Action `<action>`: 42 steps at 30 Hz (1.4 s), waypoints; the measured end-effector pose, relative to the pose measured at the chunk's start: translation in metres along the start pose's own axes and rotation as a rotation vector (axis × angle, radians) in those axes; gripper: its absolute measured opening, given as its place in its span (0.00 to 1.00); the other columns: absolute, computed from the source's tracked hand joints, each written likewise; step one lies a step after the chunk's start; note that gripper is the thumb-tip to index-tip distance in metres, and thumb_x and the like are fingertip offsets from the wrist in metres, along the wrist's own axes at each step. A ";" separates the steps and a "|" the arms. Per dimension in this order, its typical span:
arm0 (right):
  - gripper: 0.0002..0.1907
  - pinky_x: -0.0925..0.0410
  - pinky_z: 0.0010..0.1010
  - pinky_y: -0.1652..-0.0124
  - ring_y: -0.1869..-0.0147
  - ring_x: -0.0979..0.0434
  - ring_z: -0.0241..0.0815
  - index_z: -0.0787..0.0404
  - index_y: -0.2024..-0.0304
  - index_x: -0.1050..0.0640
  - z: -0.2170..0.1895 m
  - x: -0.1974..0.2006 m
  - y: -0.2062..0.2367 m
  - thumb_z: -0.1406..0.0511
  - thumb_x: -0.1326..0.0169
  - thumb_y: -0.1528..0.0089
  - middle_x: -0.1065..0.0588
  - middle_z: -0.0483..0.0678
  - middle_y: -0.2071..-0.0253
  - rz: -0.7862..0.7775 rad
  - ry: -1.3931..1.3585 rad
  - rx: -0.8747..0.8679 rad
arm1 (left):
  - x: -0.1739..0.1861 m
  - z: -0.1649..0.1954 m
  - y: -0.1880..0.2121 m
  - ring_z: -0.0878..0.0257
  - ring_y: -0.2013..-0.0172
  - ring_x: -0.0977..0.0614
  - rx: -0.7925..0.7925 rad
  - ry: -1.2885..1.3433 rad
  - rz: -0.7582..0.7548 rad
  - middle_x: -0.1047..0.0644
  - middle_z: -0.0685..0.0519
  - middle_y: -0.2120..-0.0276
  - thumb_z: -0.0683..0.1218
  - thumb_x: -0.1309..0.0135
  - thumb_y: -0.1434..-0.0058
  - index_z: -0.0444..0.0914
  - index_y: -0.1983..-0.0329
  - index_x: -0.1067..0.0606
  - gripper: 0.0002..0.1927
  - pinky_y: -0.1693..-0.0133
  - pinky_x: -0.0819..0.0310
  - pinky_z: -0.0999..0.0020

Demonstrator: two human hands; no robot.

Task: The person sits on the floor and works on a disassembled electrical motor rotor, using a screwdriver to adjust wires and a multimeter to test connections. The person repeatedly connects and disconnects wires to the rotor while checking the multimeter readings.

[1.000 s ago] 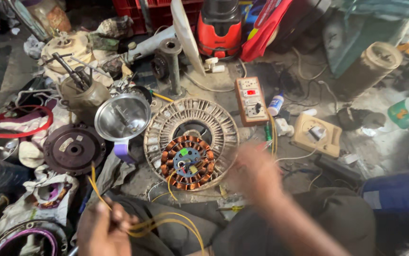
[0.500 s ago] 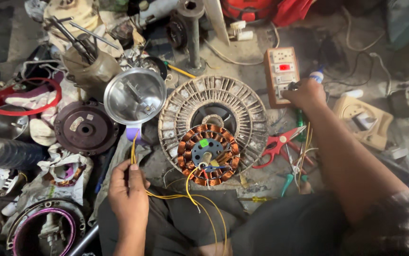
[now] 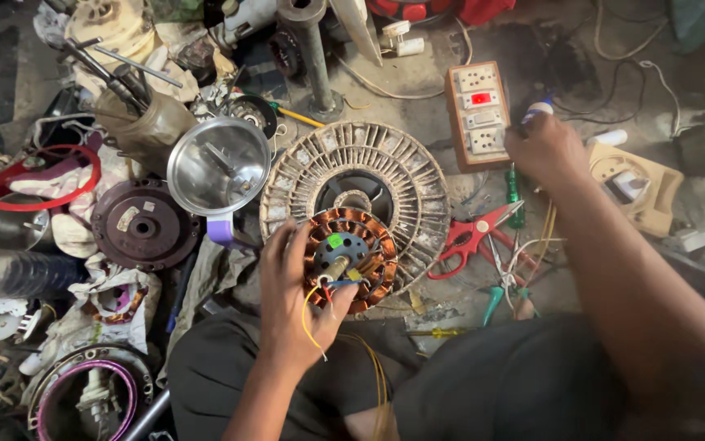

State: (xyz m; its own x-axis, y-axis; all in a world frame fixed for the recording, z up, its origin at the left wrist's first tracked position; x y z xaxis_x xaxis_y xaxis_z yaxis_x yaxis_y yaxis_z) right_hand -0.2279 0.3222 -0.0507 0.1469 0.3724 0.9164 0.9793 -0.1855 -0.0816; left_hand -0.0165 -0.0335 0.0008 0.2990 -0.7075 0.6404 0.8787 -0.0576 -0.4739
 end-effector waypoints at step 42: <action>0.07 0.34 0.30 0.70 0.71 0.30 0.38 0.62 0.57 0.25 -0.047 -0.020 0.134 0.64 0.47 0.32 0.29 0.45 0.71 -0.148 -1.785 -0.593 | -0.024 -0.031 -0.035 0.61 0.49 0.18 0.864 1.052 0.115 0.20 0.52 0.47 0.62 0.57 0.33 0.38 0.36 0.28 0.30 0.47 0.25 0.65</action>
State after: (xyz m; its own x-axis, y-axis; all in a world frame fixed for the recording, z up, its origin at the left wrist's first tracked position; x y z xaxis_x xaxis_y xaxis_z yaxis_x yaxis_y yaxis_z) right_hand -0.1065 0.2469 -0.0613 0.4117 0.7214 -0.5569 0.8847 -0.1699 0.4340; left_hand -0.0660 -0.0364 -0.0161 0.3047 -0.8976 -0.3185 0.9348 0.2177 0.2808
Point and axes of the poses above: each hand's wrist, its own y-axis away from the middle knuckle, its own x-axis out of the back of the hand, z = x × y, the point moved 3 cm from there along -y, towards the middle knuckle
